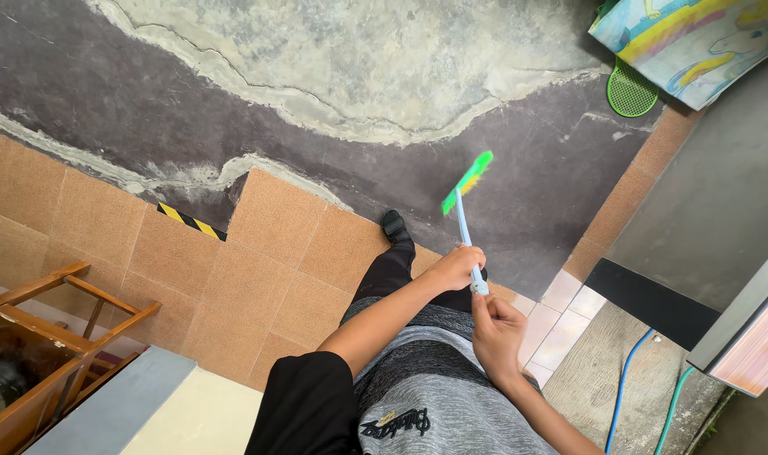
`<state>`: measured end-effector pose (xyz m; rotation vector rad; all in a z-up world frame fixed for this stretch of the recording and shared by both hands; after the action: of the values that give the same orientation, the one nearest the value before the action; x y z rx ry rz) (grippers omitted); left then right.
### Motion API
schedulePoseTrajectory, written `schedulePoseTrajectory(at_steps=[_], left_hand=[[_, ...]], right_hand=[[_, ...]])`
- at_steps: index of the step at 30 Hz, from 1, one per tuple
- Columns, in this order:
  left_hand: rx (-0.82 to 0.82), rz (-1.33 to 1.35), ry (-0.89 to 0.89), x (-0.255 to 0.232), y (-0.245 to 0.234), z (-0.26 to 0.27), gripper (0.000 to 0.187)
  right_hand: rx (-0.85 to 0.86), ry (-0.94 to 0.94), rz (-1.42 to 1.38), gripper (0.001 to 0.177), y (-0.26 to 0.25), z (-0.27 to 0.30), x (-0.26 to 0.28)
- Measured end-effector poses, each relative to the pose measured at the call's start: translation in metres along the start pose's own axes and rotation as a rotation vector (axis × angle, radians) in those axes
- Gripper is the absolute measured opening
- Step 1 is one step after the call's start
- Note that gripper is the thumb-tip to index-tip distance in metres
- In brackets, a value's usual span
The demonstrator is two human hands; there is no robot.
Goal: The person sweeps the tiled floor using a broom, pushing debris along the hallway and near the edges of the walls.
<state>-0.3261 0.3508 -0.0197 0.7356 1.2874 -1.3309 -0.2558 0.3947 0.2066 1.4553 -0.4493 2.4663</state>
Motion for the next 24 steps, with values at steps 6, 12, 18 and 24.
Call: schedulePoseTrajectory(at_steps=[6, 12, 18, 24], left_hand=[[-0.193, 0.025, 0.044, 0.083, -0.01, 0.025, 0.021], [-0.136, -0.254, -0.332, 0.138, -0.073, 0.046, 0.017], [0.023, -0.389, -0.389, 0.103, -0.092, 0.019, 0.017], [0.202, -0.325, -0.221, 0.018, -0.051, 0.008, 0.009]], right_hand=[[0.034, -0.001, -0.103, 0.047, 0.046, -0.049, -0.071], [0.239, -0.225, -0.271, 0.046, 0.071, -0.092, -0.11], [0.012, -0.157, -0.172, 0.047, 0.037, -0.086, -0.077], [-0.185, -0.074, -0.174, 0.049, 0.001, -0.014, -0.01]])
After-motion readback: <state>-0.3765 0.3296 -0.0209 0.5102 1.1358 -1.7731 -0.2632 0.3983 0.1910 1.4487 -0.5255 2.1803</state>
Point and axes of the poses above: each hand's wrist, its own z-axis away from the middle knuckle, its own y-axis out of the palm, x = y × z, the point moved 1 cm from there along -z, towards the middle knuckle, and after that the axes turned 14 degrees about x, right-handed, at the moved point
